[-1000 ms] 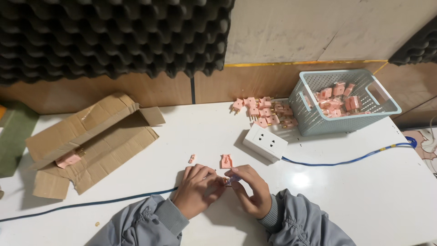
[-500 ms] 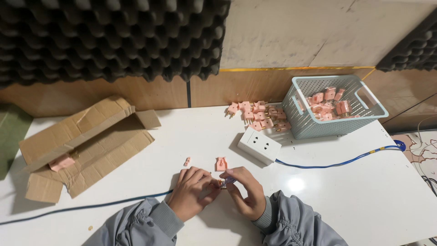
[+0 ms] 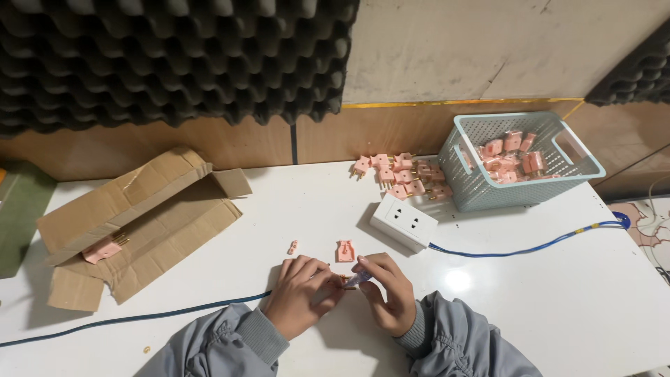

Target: The person uses a screwdriver to tighten screws on small pink electrical plug components. They handle the components one at a time, turning them over to access different sides, and place the finished pieces into a cardboard box.

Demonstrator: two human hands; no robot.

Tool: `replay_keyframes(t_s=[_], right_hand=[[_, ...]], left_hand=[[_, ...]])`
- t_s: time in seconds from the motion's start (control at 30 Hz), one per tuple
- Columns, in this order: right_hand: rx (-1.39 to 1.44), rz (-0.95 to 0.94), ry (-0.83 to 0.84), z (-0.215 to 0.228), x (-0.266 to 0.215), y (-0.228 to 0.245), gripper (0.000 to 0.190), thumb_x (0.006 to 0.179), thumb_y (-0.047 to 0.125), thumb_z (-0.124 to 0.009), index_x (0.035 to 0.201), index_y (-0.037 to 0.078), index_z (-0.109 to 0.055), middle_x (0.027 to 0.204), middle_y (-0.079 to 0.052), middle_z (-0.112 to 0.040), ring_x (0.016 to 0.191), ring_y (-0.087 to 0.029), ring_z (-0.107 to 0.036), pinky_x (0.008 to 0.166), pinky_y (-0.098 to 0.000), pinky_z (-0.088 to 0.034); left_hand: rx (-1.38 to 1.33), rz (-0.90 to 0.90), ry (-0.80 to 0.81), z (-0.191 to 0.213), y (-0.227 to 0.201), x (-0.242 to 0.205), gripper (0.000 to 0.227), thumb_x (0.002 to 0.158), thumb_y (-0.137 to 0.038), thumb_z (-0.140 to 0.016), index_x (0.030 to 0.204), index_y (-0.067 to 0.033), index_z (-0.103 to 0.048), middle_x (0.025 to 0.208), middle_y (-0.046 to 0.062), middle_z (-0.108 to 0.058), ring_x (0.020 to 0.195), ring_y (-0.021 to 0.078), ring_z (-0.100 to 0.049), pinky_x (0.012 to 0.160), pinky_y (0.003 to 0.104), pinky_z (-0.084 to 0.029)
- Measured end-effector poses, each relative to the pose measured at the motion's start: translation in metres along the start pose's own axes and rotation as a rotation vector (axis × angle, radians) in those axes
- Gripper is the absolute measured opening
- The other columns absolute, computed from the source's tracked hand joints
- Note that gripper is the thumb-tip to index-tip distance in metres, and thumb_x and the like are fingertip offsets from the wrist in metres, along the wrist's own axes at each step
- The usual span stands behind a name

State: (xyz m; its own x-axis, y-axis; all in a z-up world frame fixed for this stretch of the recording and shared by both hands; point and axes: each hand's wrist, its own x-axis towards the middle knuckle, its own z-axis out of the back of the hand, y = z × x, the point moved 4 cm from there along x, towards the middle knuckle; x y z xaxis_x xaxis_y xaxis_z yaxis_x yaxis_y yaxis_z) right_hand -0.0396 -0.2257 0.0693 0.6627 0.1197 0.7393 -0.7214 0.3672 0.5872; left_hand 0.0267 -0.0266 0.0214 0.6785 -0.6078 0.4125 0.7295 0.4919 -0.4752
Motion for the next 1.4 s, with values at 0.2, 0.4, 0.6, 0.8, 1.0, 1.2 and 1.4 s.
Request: replay_keyframes(t_s=[0.2,0.4,0.6,0.8,1.0,1.2,1.4], right_hand=[[-0.004,0.027,0.04,0.0,0.002,0.004,0.049,0.115,0.003,-0.058,0.163,0.006,-0.055,0.123,-0.021,-0.07,0.107,-0.034,-0.072,0.097,-0.043,-0.064],[-0.028,0.017,0.011,-0.001,0.0,-0.003,0.039,0.12,0.019,-0.061,0.156,0.005,-0.061,0.121,-0.019,-0.073,0.106,-0.031,-0.075,0.095,-0.0406,-0.065],[0.009,0.022,-0.01,-0.002,0.005,0.002,0.035,0.117,0.007,-0.062,0.152,0.002,-0.063,0.115,-0.019,-0.074,0.099,-0.031,-0.073,0.088,-0.0381,-0.064],[0.0,0.037,-0.001,0.0,0.008,0.004,0.037,0.119,0.011,-0.059,0.155,0.0,-0.061,0.122,-0.021,-0.074,0.106,-0.034,-0.074,0.095,-0.0424,-0.064],[-0.003,-0.009,-0.03,0.0,0.005,0.004,0.045,0.113,-0.007,-0.057,0.157,0.003,-0.061,0.122,-0.02,-0.072,0.095,-0.027,-0.078,0.089,-0.0356,-0.069],[-0.021,-0.019,0.017,0.002,-0.001,0.0,0.041,0.117,0.015,-0.064,0.156,0.004,-0.063,0.131,-0.023,-0.066,0.116,-0.034,-0.073,0.1,-0.043,-0.064],[0.066,0.004,-0.022,0.005,0.021,0.02,0.043,0.118,0.006,-0.052,0.161,0.002,-0.056,0.139,-0.023,-0.078,0.127,-0.04,-0.076,0.112,-0.0509,-0.062]], left_hand=[[0.027,-0.026,-0.043,0.001,-0.002,-0.001,0.02,0.097,-0.045,-0.076,0.102,-0.0261,-0.079,0.112,-0.004,-0.073,0.109,0.0243,-0.063,0.095,0.046,-0.042],[-0.009,-0.014,0.028,-0.001,0.002,-0.002,0.02,0.098,-0.044,-0.073,0.109,-0.0274,-0.078,0.115,-0.004,-0.072,0.111,0.0243,-0.062,0.096,0.045,-0.04],[0.005,0.0,0.032,-0.004,0.005,-0.002,0.019,0.099,-0.048,-0.073,0.107,-0.0322,-0.08,0.113,-0.007,-0.072,0.111,0.0226,-0.063,0.096,0.044,-0.04],[0.028,0.017,0.139,-0.012,0.013,-0.005,0.033,0.094,-0.044,-0.074,0.121,-0.0251,-0.077,0.124,-0.001,-0.073,0.121,0.0284,-0.061,0.1,0.049,-0.041],[0.01,0.02,0.046,-0.006,0.006,-0.002,0.022,0.1,-0.05,-0.075,0.108,-0.0304,-0.081,0.115,-0.007,-0.073,0.114,0.023,-0.063,0.099,0.045,-0.041],[0.002,-0.001,0.012,0.0,0.001,-0.001,0.016,0.098,-0.046,-0.075,0.103,-0.0305,-0.078,0.11,-0.008,-0.071,0.11,0.0222,-0.063,0.101,0.044,-0.041],[-0.014,0.041,0.032,-0.004,0.004,-0.001,0.017,0.098,-0.051,-0.077,0.103,-0.0351,-0.081,0.114,-0.011,-0.072,0.116,0.0216,-0.063,0.107,0.047,-0.04]])
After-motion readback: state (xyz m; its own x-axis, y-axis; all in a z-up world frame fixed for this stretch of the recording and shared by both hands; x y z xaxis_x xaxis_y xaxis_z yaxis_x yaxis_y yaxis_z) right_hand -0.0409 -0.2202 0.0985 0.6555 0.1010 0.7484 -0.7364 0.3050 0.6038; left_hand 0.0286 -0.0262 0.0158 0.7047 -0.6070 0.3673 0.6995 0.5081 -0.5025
